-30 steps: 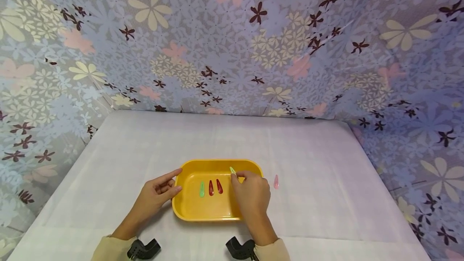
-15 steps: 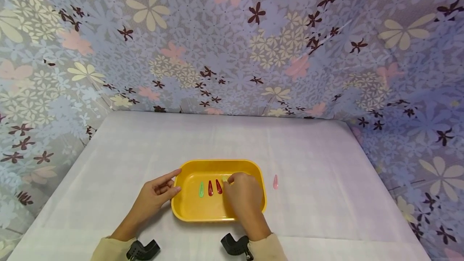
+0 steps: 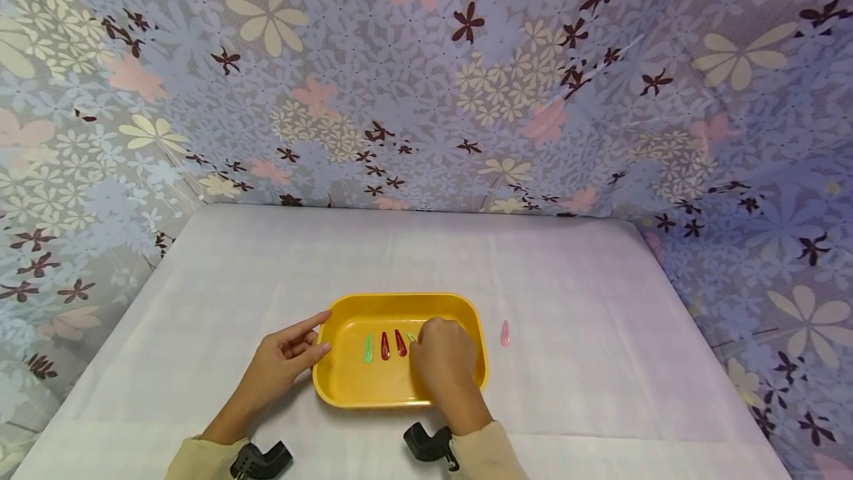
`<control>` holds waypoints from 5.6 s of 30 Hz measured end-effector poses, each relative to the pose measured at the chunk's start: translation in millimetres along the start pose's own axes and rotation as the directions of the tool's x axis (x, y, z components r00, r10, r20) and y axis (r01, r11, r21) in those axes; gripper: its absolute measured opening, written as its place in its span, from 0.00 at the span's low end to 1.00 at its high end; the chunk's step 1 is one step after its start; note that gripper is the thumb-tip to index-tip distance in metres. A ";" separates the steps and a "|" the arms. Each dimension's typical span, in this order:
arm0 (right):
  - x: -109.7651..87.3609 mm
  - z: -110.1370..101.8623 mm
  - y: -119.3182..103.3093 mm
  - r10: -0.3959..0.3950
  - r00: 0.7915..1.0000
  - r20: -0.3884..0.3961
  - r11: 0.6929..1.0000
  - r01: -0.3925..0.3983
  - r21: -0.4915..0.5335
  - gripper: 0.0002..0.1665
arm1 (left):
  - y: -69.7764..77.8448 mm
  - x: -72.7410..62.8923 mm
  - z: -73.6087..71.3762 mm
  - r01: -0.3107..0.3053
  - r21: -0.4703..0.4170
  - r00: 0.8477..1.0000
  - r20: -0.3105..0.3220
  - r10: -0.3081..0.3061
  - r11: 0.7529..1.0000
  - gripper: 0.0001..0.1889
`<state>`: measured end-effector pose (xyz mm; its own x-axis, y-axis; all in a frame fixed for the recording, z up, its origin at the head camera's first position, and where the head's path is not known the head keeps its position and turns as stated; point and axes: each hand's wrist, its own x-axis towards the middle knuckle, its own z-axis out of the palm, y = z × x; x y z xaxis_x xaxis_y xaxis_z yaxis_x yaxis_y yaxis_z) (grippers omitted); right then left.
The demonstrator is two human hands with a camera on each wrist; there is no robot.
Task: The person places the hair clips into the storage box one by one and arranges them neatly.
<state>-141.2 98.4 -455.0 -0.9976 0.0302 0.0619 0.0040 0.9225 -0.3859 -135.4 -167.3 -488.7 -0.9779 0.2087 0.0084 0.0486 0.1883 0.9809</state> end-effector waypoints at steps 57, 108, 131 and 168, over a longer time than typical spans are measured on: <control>-17.4 -17.2 129.9 0.247 0.895 -0.372 0.962 -0.180 0.206 0.19 | 0.5 -0.1 0.3 -0.015 -0.031 1.000 0.009 0.015 0.999 0.28; -20.9 -2.2 119.6 0.104 0.920 -0.378 0.994 -0.111 0.002 0.17 | 1.0 0.5 0.2 0.012 -0.016 1.000 0.002 -0.012 1.000 0.28; -19.1 -13.5 113.6 0.171 0.863 -0.475 0.985 -0.141 0.100 0.15 | 1.5 0.2 1.0 0.013 -0.033 1.000 0.001 -0.013 0.999 0.28; -16.7 -23.3 30.2 -0.044 0.923 -0.382 0.996 0.071 0.056 0.12 | 1.3 0.2 -0.2 0.011 -0.006 1.000 -0.009 -0.011 1.000 0.28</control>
<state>-122.8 134.7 -446.2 -0.8950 0.1338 0.4256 -0.0706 0.8994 -0.4314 -135.6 -167.2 -487.4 -0.9802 0.1982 -0.0002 0.0370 0.1844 0.9822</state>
